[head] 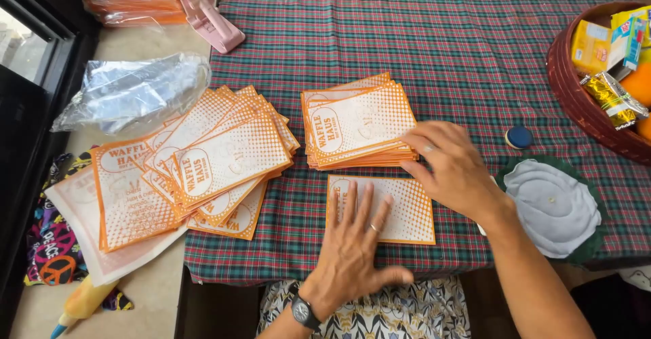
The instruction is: Applying glue to the edges of paper bags and folding them to complete the assembly.
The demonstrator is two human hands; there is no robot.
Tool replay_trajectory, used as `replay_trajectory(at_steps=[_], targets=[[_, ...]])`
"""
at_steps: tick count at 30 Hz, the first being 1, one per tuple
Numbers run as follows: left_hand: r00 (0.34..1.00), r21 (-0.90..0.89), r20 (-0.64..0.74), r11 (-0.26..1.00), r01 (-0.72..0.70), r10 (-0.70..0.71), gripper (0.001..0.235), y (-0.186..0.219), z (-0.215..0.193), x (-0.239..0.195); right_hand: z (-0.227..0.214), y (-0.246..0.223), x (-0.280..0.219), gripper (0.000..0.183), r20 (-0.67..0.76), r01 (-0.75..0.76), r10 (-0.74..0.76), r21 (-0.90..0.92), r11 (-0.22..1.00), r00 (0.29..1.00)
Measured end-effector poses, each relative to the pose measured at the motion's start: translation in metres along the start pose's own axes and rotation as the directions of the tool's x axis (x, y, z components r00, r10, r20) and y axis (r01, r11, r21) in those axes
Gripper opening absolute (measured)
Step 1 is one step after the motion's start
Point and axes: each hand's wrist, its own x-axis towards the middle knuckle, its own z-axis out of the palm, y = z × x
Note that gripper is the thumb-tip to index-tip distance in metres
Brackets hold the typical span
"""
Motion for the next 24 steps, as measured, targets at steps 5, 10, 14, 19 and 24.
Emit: replay_trajectory(at_steps=[5, 10, 14, 19, 24], targets=[[0.988, 0.258, -0.033, 0.956, -0.138, 0.151, 0.101, 0.004, 0.014, -0.041, 0.042, 0.013, 0.019, 0.057, 0.235, 0.057, -0.032, -0.1, 0.993, 0.971], [0.972, 0.061, -0.171, 0.987, -0.15, 0.159, 0.037, -0.045, -0.053, -0.053, 0.028, -0.015, -0.017, 0.046, 0.047, 0.128, -0.123, -0.127, 0.984, 0.991], [0.882, 0.354, -0.457, 0.887, 0.296, -0.112, 0.053, -0.113, -0.12, -0.041, 0.016, -0.053, -0.064, 0.052, -0.039, 0.054, -0.063, -0.189, 0.98, 0.997], [0.925, 0.513, -0.17, 0.771, 0.378, -0.341, 0.059, -0.187, -0.087, -0.037, 0.025, -0.074, -0.105, 0.043, 0.093, -0.023, 0.031, -0.088, 0.996, 0.995], [0.936, 0.142, -0.348, 0.985, 0.098, -0.043, 0.071, -0.117, -0.052, -0.007, 0.008, -0.046, -0.11, 0.035, 0.018, -0.409, 0.409, 0.103, 0.907, 0.912]])
